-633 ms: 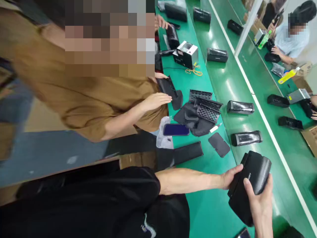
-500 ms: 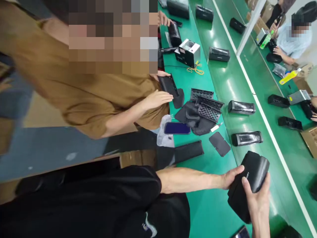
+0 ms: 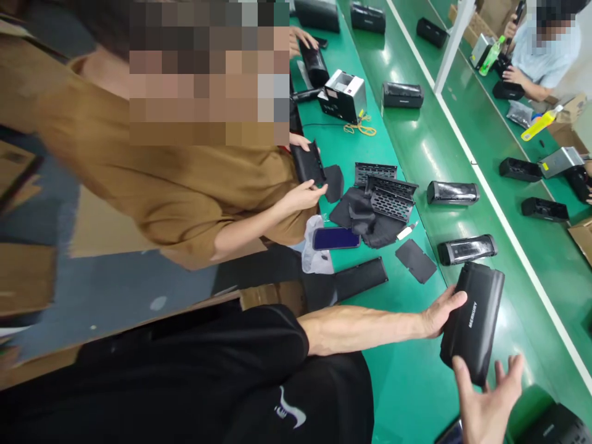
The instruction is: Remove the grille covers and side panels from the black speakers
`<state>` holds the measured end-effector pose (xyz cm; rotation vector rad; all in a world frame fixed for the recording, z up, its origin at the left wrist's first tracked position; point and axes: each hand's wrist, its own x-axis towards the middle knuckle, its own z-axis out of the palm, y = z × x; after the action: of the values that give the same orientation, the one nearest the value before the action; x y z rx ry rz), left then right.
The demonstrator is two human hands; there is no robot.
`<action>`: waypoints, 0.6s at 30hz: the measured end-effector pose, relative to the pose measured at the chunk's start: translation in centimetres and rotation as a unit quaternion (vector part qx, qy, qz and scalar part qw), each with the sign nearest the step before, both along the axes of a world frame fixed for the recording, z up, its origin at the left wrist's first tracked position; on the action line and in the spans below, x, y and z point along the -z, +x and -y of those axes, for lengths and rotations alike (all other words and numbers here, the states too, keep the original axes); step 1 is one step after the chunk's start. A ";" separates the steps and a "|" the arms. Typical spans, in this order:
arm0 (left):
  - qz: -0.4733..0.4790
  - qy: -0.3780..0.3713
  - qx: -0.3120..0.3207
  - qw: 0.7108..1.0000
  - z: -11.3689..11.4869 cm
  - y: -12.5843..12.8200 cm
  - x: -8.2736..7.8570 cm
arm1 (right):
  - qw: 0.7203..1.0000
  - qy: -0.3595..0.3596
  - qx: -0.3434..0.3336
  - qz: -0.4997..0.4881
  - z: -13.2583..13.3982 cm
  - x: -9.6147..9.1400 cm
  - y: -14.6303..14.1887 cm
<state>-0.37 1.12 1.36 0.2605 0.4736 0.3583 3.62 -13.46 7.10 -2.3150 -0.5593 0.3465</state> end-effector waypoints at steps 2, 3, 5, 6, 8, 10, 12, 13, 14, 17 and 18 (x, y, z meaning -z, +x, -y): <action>-0.022 -0.003 -0.021 1.000 0.5 0.2 0.3 | 0.997 0.056 0.056 0.007 -0.3 0.9 -3.5; -0.027 -0.001 -0.029 0.999 0.9 0.2 0.6 | 0.990 0.087 0.101 0.040 -0.7 1.2 -5.0; -0.035 0.004 -0.032 0.999 1.4 -0.3 1.0 | 0.973 0.128 0.169 0.095 -1.4 1.7 -6.9; -0.036 0.011 -0.014 0.999 1.3 -0.7 1.2 | 0.966 0.137 0.188 0.109 -1.4 1.7 -7.3; -0.030 0.048 0.061 0.997 -0.4 -2.1 1.1 | 0.969 0.134 0.188 0.093 -0.4 1.5 -7.3; -0.015 0.133 0.147 0.980 -3.7 -3.4 0.5 | 0.975 0.115 0.182 0.055 1.7 1.0 -6.9; -0.015 0.273 0.166 0.948 -7.9 -4.2 -0.6 | 0.981 0.089 0.169 0.016 4.0 0.8 -6.7; 0.016 0.344 0.205 0.916 -9.7 -4.4 -1.2 | 0.984 0.077 0.160 0.000 4.9 0.8 -6.8; 0.053 0.395 0.249 0.883 -11.3 -4.4 -1.8 | 0.986 0.069 0.150 -0.016 5.7 0.9 -6.8; 0.129 0.483 0.323 0.804 -13.1 -4.5 -2.8 | 0.987 0.073 0.135 -0.055 6.7 1.6 -6.9; 0.130 0.498 0.318 0.797 -13.0 -4.5 -2.8 | 0.985 0.080 0.139 -0.068 6.9 1.8 -6.8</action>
<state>-4.92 14.10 4.15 1.3510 -0.1438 -0.0615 -3.17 -20.32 5.31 -2.1579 -0.1856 0.3102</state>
